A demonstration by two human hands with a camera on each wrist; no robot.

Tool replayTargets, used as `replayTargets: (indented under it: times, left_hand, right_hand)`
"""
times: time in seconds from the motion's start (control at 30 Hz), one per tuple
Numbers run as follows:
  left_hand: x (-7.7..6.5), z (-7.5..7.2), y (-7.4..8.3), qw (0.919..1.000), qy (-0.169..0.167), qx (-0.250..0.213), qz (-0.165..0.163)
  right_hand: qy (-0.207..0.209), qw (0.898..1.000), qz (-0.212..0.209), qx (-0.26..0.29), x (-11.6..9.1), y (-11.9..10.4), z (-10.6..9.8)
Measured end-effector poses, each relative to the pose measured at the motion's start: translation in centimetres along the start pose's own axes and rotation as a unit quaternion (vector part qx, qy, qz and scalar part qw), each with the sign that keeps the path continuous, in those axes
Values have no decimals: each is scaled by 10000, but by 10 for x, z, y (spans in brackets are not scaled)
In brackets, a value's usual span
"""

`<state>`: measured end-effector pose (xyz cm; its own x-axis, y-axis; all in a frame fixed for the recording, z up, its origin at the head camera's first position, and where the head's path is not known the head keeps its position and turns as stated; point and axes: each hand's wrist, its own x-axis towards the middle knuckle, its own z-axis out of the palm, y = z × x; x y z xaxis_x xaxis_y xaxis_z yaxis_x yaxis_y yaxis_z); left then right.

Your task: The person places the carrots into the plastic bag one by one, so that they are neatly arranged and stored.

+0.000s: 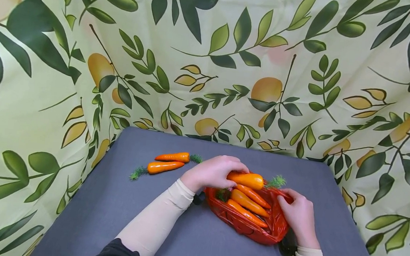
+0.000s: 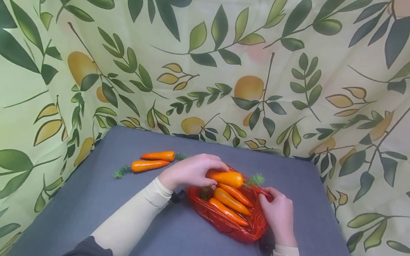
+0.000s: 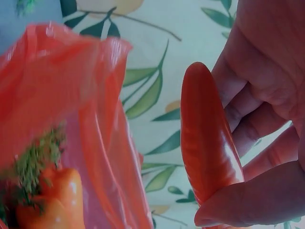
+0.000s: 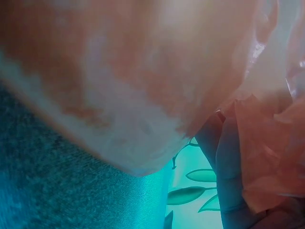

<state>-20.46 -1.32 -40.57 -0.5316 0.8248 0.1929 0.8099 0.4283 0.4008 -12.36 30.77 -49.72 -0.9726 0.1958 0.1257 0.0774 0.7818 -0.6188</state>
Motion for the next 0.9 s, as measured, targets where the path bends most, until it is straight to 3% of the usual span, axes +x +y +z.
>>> replayTargets:
  times: [0.63,0.9]
  left_hand:
    - [28,47,-1,9982,-471,202,297]
    - [32,62,-5,9973,-599,403,103]
  right_hand:
    - [182,9995,-206,-183,1,3,1]
    - [137,9998,-94,-119,3,4,1]
